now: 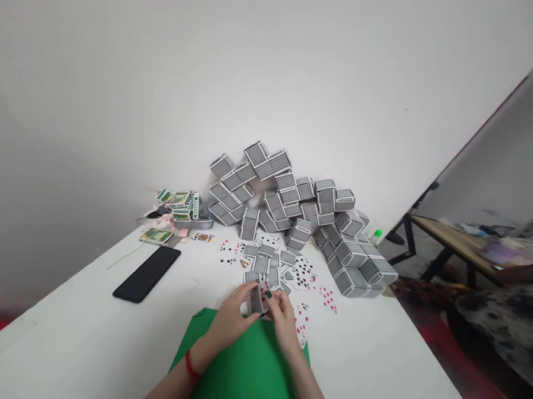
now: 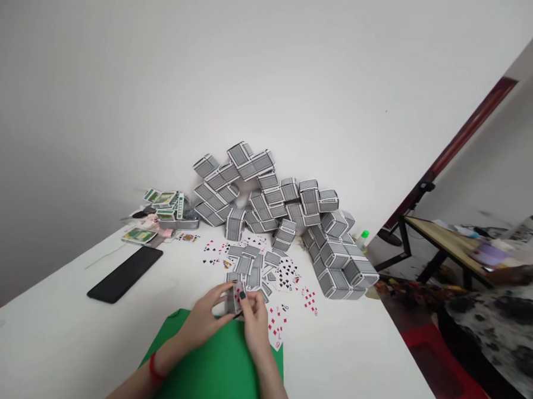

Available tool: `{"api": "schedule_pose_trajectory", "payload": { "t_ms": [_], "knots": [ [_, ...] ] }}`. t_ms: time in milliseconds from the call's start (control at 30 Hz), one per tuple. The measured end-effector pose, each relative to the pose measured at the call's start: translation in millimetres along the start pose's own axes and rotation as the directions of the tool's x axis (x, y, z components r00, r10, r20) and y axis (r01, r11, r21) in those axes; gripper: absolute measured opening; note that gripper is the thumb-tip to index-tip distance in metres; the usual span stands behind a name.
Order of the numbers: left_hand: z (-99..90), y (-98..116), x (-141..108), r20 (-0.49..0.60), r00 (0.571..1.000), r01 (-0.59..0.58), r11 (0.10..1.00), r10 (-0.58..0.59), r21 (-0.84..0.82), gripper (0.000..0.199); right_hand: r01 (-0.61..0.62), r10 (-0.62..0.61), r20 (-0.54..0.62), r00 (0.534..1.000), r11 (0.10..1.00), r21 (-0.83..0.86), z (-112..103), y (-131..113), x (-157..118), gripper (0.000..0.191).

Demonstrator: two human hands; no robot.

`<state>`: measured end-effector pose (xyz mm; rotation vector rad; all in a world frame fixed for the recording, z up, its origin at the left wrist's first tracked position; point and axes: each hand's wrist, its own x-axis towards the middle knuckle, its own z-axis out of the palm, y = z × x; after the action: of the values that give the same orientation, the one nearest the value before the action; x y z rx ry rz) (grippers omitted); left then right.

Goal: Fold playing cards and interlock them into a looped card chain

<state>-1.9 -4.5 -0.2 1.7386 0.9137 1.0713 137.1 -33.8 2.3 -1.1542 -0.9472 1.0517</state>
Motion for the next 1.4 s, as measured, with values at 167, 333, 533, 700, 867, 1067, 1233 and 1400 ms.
{"api": "schedule_pose_trajectory", "payload": {
  "t_ms": [167,333,533,700,867,1067,1233,1400],
  "knots": [
    [-2.2,3,-1,0.032,0.997,-0.072,0.991,0.068,0.112,0.057,-0.147,0.105,0.155,0.982,0.945,0.291,0,-11,-1,0.014],
    [-4.1,3,0,0.052,0.991,-0.131,0.977,0.124,0.165,0.058,-0.155,0.129,0.138,0.982,0.967,0.200,-7,-12,3,0.019],
    [-6.6,-3,2,0.043,0.990,-0.144,0.952,0.137,0.271,0.059,-0.099,0.094,0.058,0.994,0.991,0.085,-11,-5,7,0.026],
    [-6.0,-8,2,0.056,0.983,-0.182,0.921,0.173,0.345,0.059,-0.064,0.063,0.058,0.996,0.998,0.028,-6,-6,5,0.025],
    [-8.0,-11,2,0.076,0.978,-0.209,0.897,0.195,0.390,0.060,-0.015,0.016,0.053,0.998,1.000,-0.023,-6,-5,7,0.026],
    [-10.8,-11,2,0.094,0.975,-0.223,0.883,0.202,0.413,0.059,0.019,-0.019,0.004,1.000,0.996,-0.082,-7,-5,5,0.026],
    [-12.1,-12,2,0.099,0.974,-0.228,0.882,0.205,0.413,0.060,0.030,-0.038,-0.056,0.998,0.992,-0.126,-6,-6,4,0.028],
    [-13.8,-9,2,0.122,0.973,-0.229,0.889,0.196,0.396,0.057,0.046,-0.057,-0.058,0.997,0.986,-0.162,-6,-8,3,0.026]
  ]
}}
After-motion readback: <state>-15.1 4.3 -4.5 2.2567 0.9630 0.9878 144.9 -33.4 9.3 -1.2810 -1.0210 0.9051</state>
